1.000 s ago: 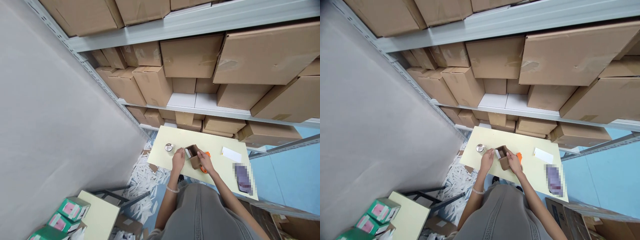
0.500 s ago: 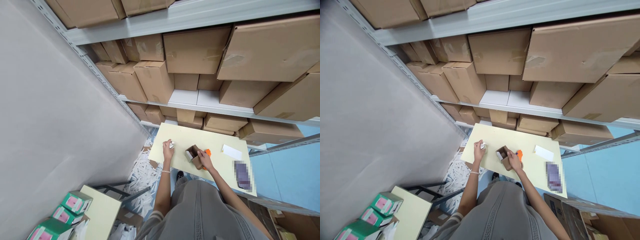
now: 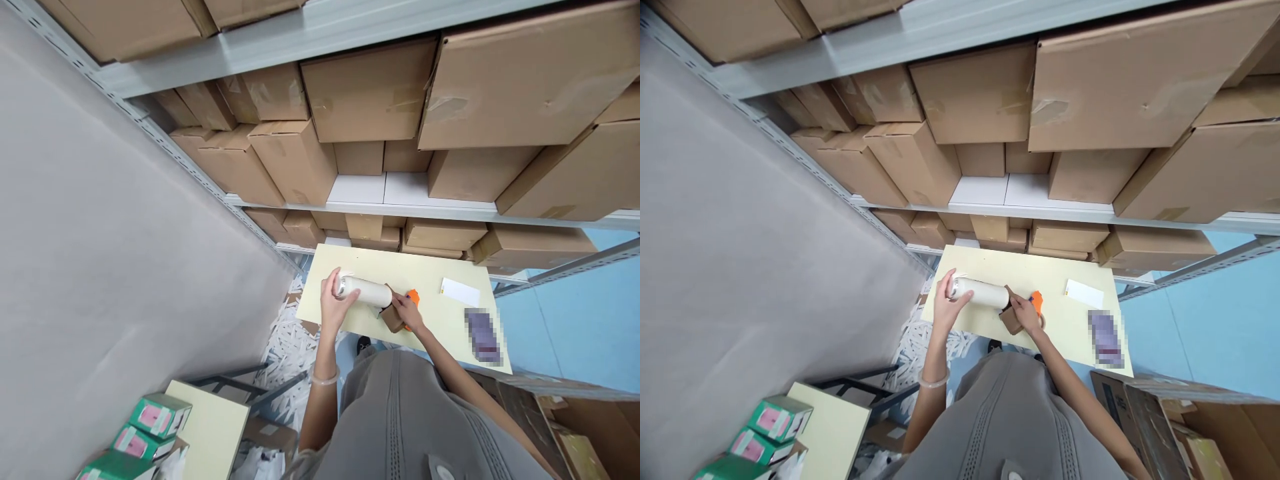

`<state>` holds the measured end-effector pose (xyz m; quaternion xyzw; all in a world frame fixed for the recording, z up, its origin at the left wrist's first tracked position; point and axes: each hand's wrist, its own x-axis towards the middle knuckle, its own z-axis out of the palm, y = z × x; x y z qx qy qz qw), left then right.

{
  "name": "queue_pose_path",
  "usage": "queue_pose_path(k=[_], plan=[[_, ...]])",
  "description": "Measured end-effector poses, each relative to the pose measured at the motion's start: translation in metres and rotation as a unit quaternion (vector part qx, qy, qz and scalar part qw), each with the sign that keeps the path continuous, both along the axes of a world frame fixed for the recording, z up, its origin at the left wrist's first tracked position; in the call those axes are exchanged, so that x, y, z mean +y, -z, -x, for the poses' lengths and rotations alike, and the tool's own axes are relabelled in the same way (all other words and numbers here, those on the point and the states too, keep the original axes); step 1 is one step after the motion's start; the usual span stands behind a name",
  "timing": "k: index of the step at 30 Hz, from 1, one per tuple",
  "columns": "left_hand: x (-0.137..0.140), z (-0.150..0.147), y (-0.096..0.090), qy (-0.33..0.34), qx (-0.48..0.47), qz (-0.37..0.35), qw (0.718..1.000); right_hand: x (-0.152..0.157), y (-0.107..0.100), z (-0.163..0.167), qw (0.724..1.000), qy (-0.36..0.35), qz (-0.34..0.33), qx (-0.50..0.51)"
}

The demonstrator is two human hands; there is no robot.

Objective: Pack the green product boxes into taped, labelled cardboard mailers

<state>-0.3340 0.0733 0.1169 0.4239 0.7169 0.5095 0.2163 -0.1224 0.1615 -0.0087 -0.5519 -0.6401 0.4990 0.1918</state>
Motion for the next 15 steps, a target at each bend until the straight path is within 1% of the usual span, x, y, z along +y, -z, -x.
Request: queue_pose_path(k=[2,5,11,13,15], plan=[[0.009,-0.016,-0.002,0.019,0.009,0.016,1.000,-0.001,-0.002,0.002,1.000,-0.012,-0.006,-0.015],[0.019,-0.036,0.006,0.027,0.047,0.053,0.997,-0.003,-0.005,0.004,0.998,-0.032,-0.019,-0.055],[0.030,-0.059,0.020,0.065,0.137,0.116,0.982,-0.003,-0.011,0.006,0.987,-0.056,-0.047,-0.141],[0.032,-0.064,0.029,0.082,0.170,0.142,0.972,-0.004,-0.012,0.007,0.984,-0.063,-0.053,-0.156],[0.031,-0.068,0.042,0.104,0.202,0.164,0.960,-0.005,-0.011,0.009,0.982,-0.063,-0.063,-0.166]])
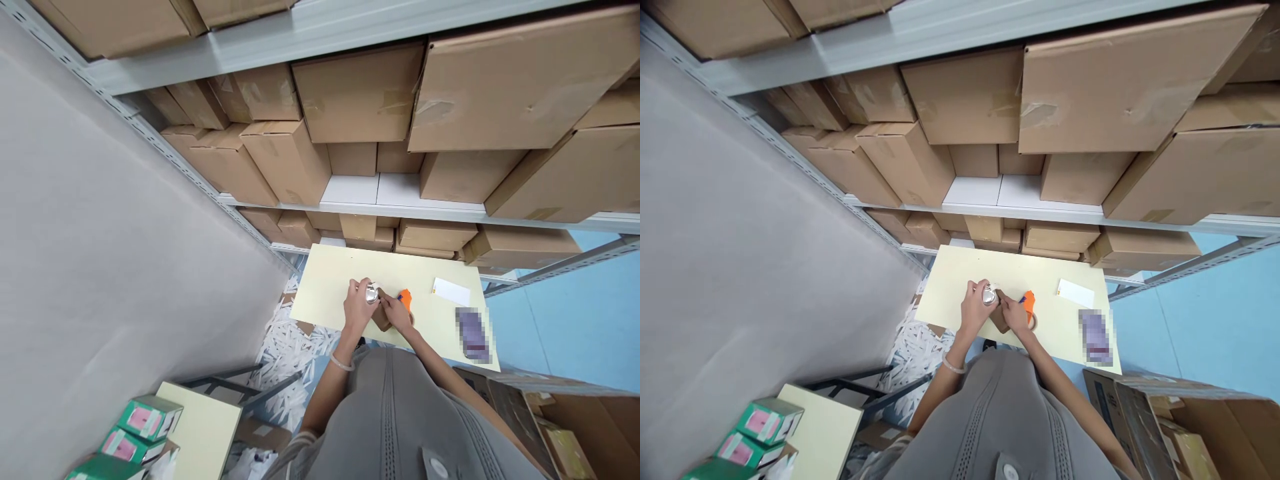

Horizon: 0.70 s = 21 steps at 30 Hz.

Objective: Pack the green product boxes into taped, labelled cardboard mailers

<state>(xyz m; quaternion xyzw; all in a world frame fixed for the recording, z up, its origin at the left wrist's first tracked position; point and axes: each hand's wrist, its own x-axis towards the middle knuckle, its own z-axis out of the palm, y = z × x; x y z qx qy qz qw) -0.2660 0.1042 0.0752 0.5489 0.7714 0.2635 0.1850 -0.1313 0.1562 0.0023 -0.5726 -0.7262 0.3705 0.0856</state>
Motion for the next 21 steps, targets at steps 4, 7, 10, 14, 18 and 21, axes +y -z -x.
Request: queue_pose_path(k=[4,7,10,14,18,21], plan=[[-0.007,-0.003,0.033,0.053,0.071,0.021,0.996,-0.003,0.003,0.004,1.000,0.002,-0.005,-0.008],[-0.011,-0.006,0.054,0.091,0.110,0.000,0.990,-0.003,0.005,0.005,1.000,-0.002,-0.002,-0.002],[-0.013,-0.012,0.066,0.086,0.140,-0.028,0.986,-0.002,0.006,0.003,1.000,-0.010,0.002,0.007],[-0.015,-0.018,0.072,0.072,0.147,-0.053,0.985,-0.002,0.006,0.000,1.000,-0.017,0.006,0.019],[-0.015,-0.017,0.069,0.068,0.135,-0.053,0.987,-0.002,0.007,-0.002,1.000,-0.017,0.009,0.025],[-0.010,-0.014,0.064,0.083,0.128,-0.055,0.987,-0.002,0.009,-0.003,1.000,-0.011,0.009,0.022]])
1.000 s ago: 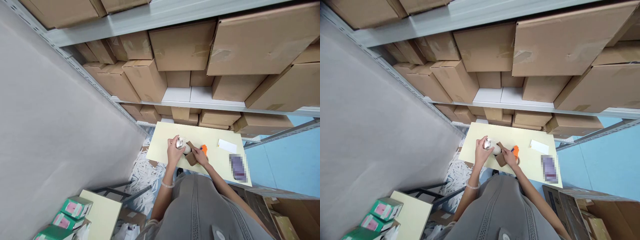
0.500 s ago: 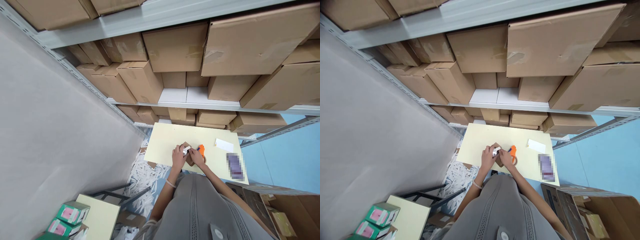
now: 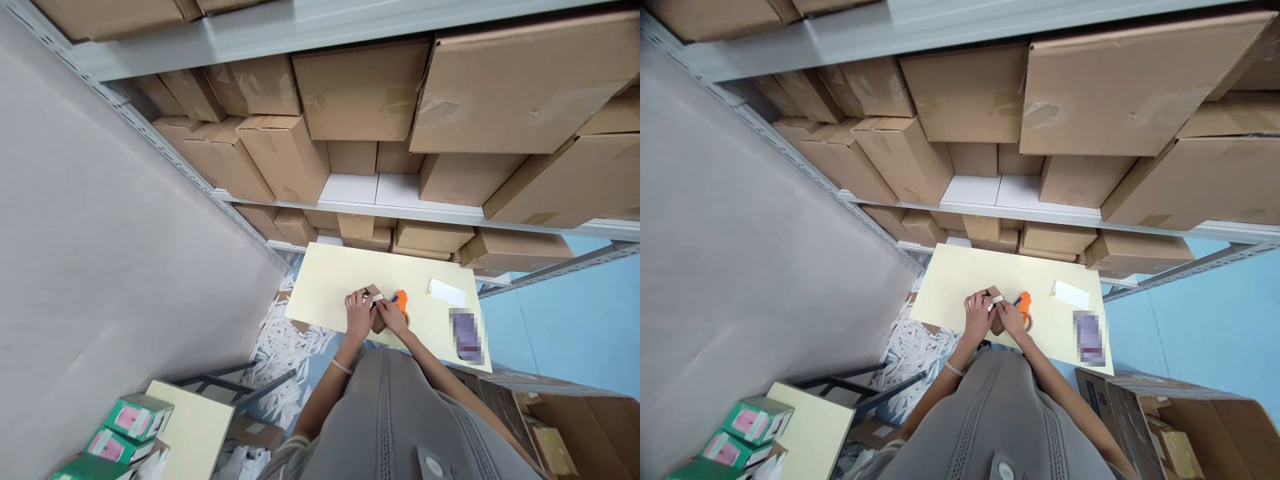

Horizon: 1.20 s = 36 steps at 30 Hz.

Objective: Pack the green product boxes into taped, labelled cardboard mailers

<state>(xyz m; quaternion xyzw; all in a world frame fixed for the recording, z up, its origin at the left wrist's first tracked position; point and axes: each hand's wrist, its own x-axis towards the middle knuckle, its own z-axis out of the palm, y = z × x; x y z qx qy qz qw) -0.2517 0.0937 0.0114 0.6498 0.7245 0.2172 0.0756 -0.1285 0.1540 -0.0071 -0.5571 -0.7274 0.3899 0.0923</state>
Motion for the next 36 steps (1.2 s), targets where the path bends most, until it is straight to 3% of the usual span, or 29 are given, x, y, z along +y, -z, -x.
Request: queue_pose_path(k=[9,17,25,36], plan=[[0.025,0.015,0.006,-0.066,-0.180,0.091,0.977,-0.003,0.000,0.004,1.000,0.006,-0.011,-0.015],[0.033,0.016,0.012,-0.109,-0.270,0.019,0.956,-0.006,0.000,0.008,1.000,0.005,-0.010,-0.016],[0.039,-0.006,0.003,-0.196,-0.222,0.028,0.955,-0.008,-0.002,0.006,1.000,0.015,-0.016,-0.020],[0.041,-0.004,0.000,-0.228,-0.158,0.077,0.958,-0.013,-0.002,0.004,0.999,0.013,-0.024,-0.023]])
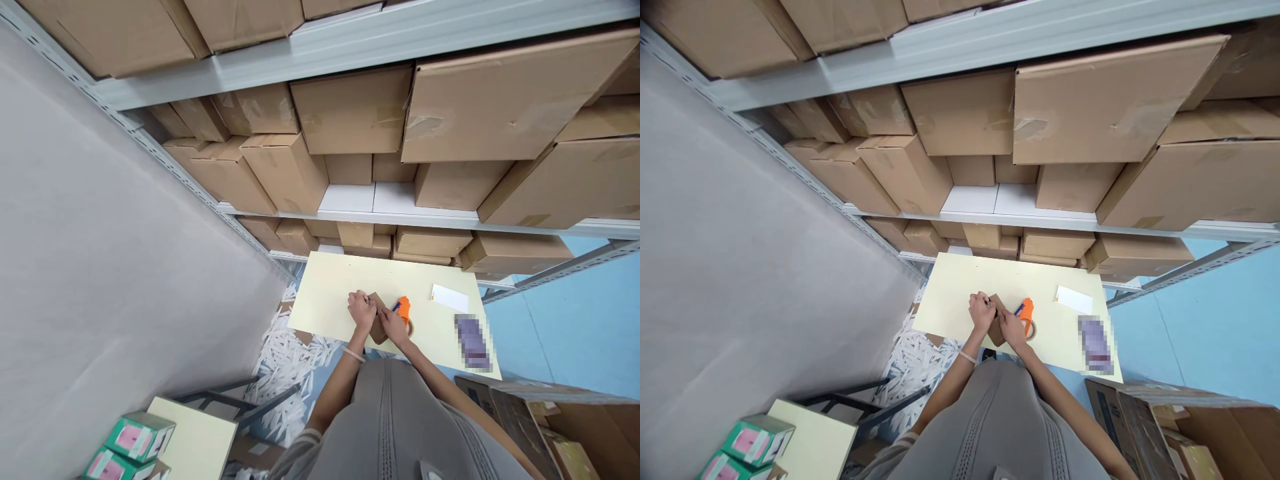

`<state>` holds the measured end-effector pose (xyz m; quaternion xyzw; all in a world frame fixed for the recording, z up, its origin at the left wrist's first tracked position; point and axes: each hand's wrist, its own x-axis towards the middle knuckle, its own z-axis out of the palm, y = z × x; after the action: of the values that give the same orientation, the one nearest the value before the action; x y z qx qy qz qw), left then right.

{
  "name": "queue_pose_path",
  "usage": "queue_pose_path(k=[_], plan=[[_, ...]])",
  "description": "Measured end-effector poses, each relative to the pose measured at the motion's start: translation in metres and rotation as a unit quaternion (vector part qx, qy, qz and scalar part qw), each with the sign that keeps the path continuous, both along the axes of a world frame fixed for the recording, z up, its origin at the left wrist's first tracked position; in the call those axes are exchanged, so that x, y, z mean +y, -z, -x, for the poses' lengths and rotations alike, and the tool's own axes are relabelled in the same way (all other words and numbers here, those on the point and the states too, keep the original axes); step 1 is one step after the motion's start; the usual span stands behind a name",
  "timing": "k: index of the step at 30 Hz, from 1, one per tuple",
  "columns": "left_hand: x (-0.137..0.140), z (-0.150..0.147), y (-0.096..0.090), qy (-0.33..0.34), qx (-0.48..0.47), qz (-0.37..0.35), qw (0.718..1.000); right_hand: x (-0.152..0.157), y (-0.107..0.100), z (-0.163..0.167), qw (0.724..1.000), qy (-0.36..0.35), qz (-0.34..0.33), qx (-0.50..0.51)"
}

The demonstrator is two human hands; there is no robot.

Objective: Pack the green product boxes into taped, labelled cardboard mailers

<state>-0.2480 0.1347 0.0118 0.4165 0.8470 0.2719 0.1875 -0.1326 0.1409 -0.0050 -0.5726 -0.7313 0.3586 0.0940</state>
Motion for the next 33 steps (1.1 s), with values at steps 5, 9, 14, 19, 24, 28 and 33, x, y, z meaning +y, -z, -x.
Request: queue_pose_path(k=[5,9,14,19,24,28,33], plan=[[0.000,-0.005,0.002,0.000,0.033,-0.016,0.999,-0.003,-0.001,0.002,1.000,0.000,-0.002,0.016],[-0.001,0.002,0.009,0.021,-0.021,-0.075,0.997,-0.004,-0.004,0.000,0.999,0.004,-0.022,0.034],[-0.014,0.027,0.023,0.029,-0.188,-0.113,0.975,-0.007,-0.005,-0.002,0.993,-0.105,-0.032,0.054],[-0.023,0.034,0.028,0.095,-0.210,-0.132,0.964,-0.011,-0.002,0.004,0.985,-0.170,-0.031,0.006],[-0.019,0.031,0.030,0.112,-0.218,-0.140,0.959,-0.001,-0.003,-0.008,0.982,-0.158,0.023,0.101],[-0.020,0.034,0.034,0.095,-0.264,-0.128,0.951,0.009,0.000,-0.037,0.964,-0.101,0.105,0.223],[-0.019,0.036,0.037,0.099,-0.316,-0.121,0.936,0.009,0.002,-0.053,0.969,-0.131,0.064,0.197]])
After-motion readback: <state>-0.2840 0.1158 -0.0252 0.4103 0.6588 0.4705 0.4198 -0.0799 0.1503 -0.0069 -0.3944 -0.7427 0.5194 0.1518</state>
